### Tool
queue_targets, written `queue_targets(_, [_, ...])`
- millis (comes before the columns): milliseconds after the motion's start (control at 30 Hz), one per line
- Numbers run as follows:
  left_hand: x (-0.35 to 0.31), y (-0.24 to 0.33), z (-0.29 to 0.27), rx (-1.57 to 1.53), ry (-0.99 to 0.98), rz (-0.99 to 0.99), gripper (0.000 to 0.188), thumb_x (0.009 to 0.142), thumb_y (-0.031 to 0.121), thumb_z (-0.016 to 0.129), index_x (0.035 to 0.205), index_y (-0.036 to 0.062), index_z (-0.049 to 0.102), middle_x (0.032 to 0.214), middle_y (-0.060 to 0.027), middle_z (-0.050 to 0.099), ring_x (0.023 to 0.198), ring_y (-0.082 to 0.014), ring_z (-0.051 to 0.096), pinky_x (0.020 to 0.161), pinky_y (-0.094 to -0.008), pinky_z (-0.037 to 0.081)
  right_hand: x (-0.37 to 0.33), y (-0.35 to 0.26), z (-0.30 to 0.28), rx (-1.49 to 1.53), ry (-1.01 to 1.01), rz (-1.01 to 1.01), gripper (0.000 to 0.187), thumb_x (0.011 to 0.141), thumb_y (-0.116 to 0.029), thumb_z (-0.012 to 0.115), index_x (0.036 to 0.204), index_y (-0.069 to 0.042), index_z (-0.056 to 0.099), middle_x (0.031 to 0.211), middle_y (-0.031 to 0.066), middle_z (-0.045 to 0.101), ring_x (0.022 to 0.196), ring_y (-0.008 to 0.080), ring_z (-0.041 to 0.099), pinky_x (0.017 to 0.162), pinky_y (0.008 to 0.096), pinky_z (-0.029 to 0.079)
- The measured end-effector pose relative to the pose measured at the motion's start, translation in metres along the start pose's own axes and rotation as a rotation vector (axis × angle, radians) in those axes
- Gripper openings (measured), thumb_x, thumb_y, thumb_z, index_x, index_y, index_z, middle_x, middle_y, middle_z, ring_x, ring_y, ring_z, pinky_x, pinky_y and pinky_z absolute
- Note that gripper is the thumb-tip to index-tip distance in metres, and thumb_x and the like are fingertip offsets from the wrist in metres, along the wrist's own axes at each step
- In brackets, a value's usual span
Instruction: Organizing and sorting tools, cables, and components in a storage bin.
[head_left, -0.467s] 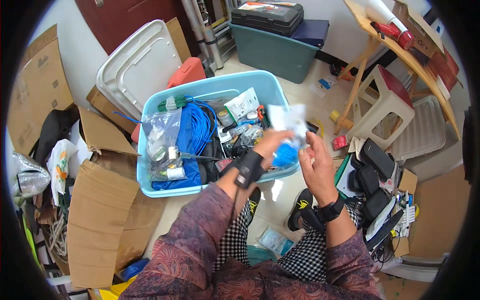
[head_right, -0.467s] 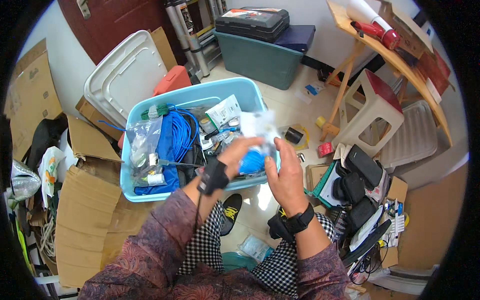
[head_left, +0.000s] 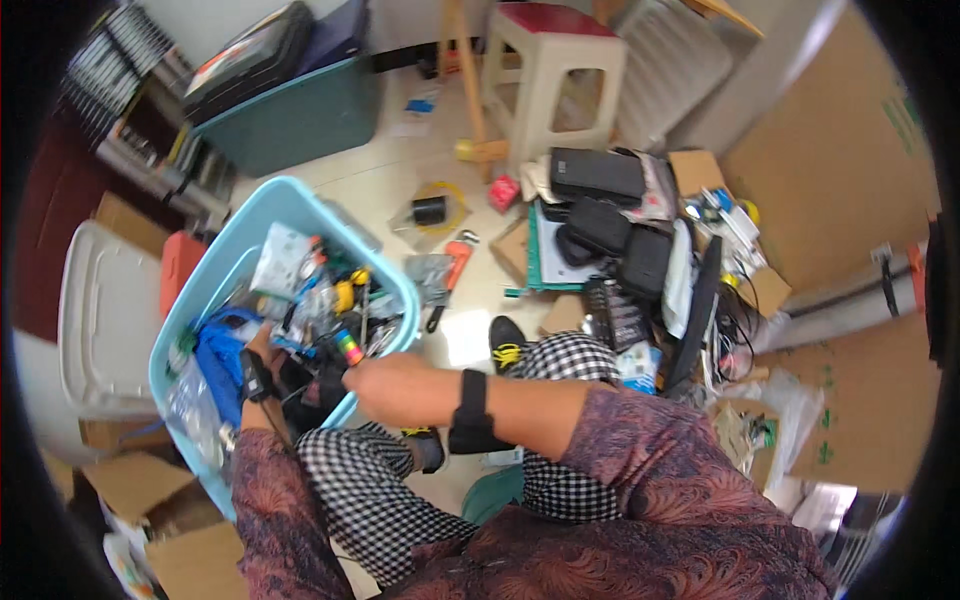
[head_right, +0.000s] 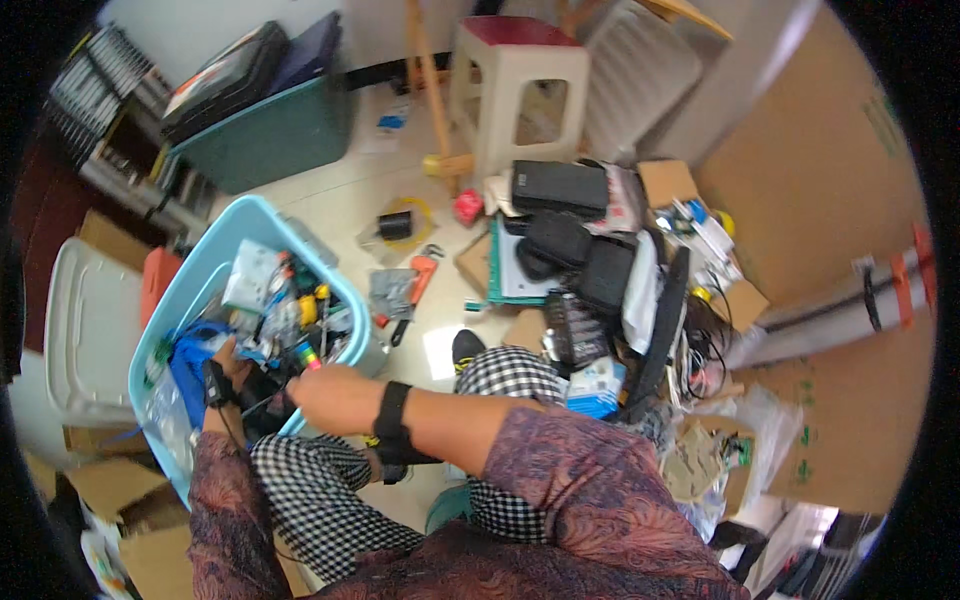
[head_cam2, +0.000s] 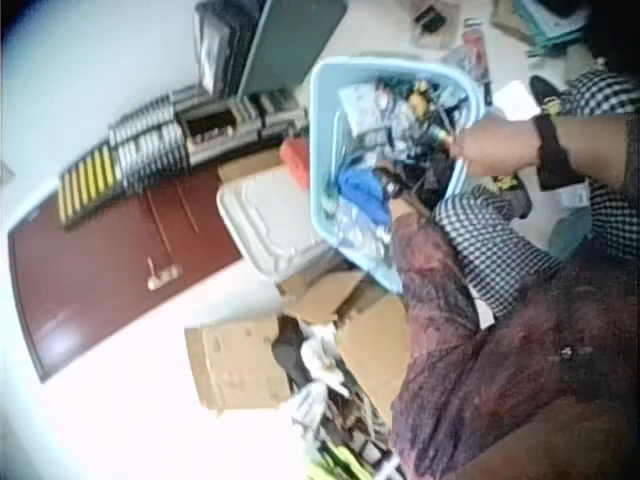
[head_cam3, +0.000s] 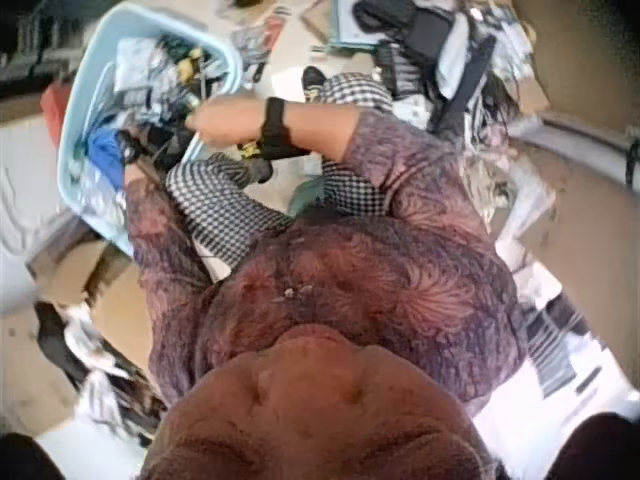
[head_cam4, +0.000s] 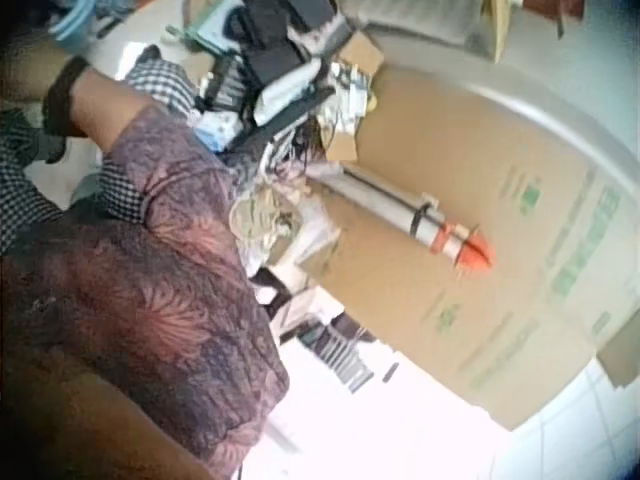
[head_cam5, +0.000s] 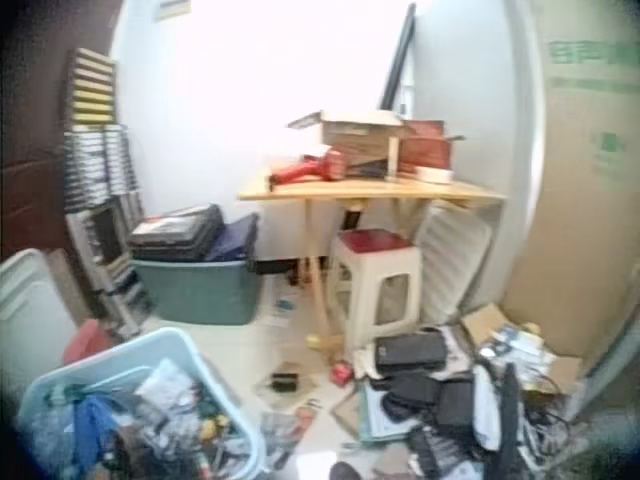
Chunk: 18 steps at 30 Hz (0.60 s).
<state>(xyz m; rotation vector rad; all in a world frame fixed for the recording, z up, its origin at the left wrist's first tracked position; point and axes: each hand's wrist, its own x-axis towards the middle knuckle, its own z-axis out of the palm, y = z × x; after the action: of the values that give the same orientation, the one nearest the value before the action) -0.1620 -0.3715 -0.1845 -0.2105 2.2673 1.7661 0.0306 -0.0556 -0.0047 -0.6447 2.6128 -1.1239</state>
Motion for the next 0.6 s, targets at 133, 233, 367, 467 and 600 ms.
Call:
queue_targets(133, [0.024, 0.023, 0.064, 0.075, 0.199, -0.295, 0.054, 0.080, 0.039, 0.065, 0.110, -0.0035, 0.054, 0.103, -0.0179, 0.060, 0.098, -0.0346, 0.057, 0.088, -0.0411, 0.043, -0.015, 0.013, -0.006, -0.060, -0.066, 0.013, 0.017, 0.075, -0.009, 0.053, 0.086, 0.003, 0.059, 0.078, 0.0202, 0.063, 0.075, 0.0371, 0.063, 0.065, 0.0457, 0.050])
queue_targets(233, [0.072, -0.001, -0.092, 0.363, 0.513, 0.165, 0.060, 0.079, 0.036, 0.066, 0.119, -0.0059, 0.050, 0.110, -0.0215, 0.059, 0.101, -0.0355, 0.056, 0.090, -0.0406, 0.042, 0.000, -0.033, 0.000, -0.031, 0.008, -0.198, 0.018, 0.072, -0.007, 0.056, 0.086, 0.004, 0.059, 0.076, 0.0203, 0.063, 0.074, 0.0368, 0.063, 0.064, 0.0455, 0.050])
queue_targets(367, [0.054, 0.041, 0.075, 0.539, 0.241, 0.268, 0.057, 0.076, 0.022, 0.065, 0.124, -0.0042, 0.048, 0.110, -0.0216, 0.059, 0.100, -0.0304, 0.057, 0.086, -0.0349, 0.044, -0.010, 0.013, -0.008, -0.128, -0.005, -0.015, 0.016, 0.070, -0.007, 0.057, 0.081, 0.004, 0.062, 0.076, 0.0194, 0.064, 0.074, 0.0361, 0.064, 0.063, 0.0447, 0.050])
queue_targets(467, [0.010, 0.089, 0.152, 0.161, -0.033, 0.084, 0.050, 0.077, 0.016, 0.066, 0.122, 0.0022, 0.049, 0.105, -0.0109, 0.058, 0.087, -0.0215, 0.060, 0.072, -0.0357, 0.049, -0.015, 0.032, -0.017, -0.155, -0.010, 0.076, 0.014, 0.070, -0.007, 0.057, 0.077, 0.002, 0.065, 0.078, 0.0188, 0.065, 0.074, 0.0352, 0.064, 0.062, 0.0442, 0.050])
queue_targets(600, [-0.078, 0.153, 0.205, -0.039, -0.255, 0.107, 0.035, 0.085, 0.012, 0.058, 0.118, 0.0007, 0.051, 0.107, -0.0112, 0.058, 0.082, -0.0235, 0.061, 0.071, -0.0330, 0.052, -0.014, 0.036, -0.028, -0.013, 0.437, 0.132, 0.017, 0.071, -0.012, 0.056, 0.072, 0.001, 0.066, 0.079, 0.0199, 0.065, 0.073, 0.0349, 0.065, 0.064, 0.0437, 0.050])
